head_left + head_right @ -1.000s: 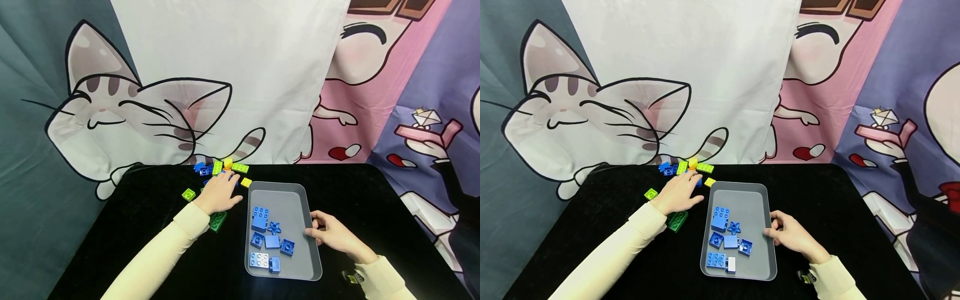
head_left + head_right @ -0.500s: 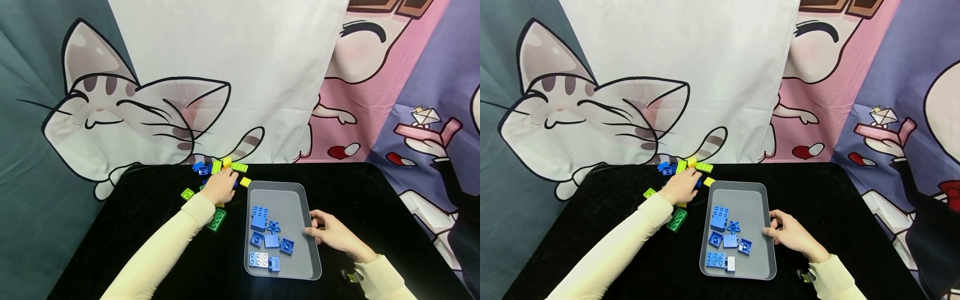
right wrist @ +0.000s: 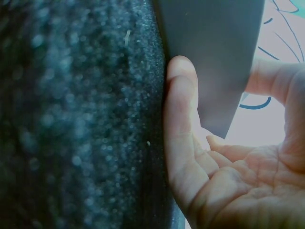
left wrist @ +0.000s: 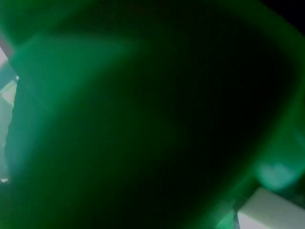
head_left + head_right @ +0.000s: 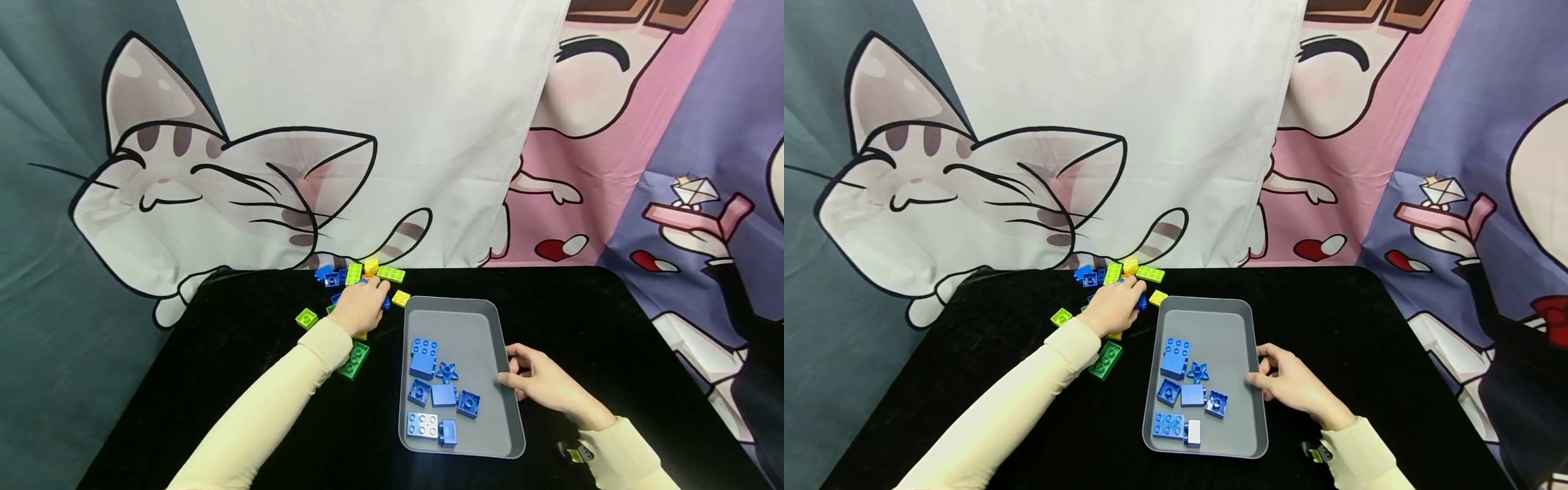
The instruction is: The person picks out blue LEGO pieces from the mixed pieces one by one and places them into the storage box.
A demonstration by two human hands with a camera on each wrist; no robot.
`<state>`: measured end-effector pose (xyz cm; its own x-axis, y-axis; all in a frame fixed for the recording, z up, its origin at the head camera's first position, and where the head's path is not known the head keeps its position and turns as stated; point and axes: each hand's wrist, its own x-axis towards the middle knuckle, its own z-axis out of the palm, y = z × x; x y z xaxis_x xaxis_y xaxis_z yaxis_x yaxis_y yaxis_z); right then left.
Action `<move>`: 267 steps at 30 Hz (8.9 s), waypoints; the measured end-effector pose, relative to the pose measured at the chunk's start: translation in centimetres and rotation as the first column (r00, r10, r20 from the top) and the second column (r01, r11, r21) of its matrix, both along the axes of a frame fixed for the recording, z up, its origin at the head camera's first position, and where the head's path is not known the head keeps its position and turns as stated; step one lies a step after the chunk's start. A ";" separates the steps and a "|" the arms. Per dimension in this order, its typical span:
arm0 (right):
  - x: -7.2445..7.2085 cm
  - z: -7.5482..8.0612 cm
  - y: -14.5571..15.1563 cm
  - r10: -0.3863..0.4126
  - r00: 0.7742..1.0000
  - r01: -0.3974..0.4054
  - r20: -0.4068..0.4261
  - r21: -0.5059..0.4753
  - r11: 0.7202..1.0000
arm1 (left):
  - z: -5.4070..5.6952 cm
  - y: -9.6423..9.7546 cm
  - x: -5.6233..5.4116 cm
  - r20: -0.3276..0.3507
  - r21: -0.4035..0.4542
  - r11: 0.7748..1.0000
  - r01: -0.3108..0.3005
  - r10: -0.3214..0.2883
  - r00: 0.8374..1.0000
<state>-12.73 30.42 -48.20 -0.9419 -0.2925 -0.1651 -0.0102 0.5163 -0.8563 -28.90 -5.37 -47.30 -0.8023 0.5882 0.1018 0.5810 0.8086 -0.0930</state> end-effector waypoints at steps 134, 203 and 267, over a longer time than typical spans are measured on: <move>0.2 -0.2 -0.1 -0.003 1.000 0.003 0.003 -0.023 1.000 | 1.2 -3.4 2.6 0.082 0.077 0.976 -0.206 0.199 0.977; 0.0 -0.1 -0.1 -0.014 1.000 0.014 0.014 -0.013 1.000 | 2.9 3.6 9.1 -0.128 0.253 0.939 0.233 -0.207 0.970; -0.1 -0.3 0.2 0.000 1.000 0.000 -0.009 0.005 1.000 | 2.7 -0.5 6.4 0.066 0.166 0.976 -0.144 0.135 0.989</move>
<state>-12.84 30.66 -48.54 -0.9435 -0.2912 -0.1583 -0.0176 0.5209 -0.8534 -22.50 -5.89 -44.62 -0.8821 0.4482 0.1449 0.4620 0.8832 0.0805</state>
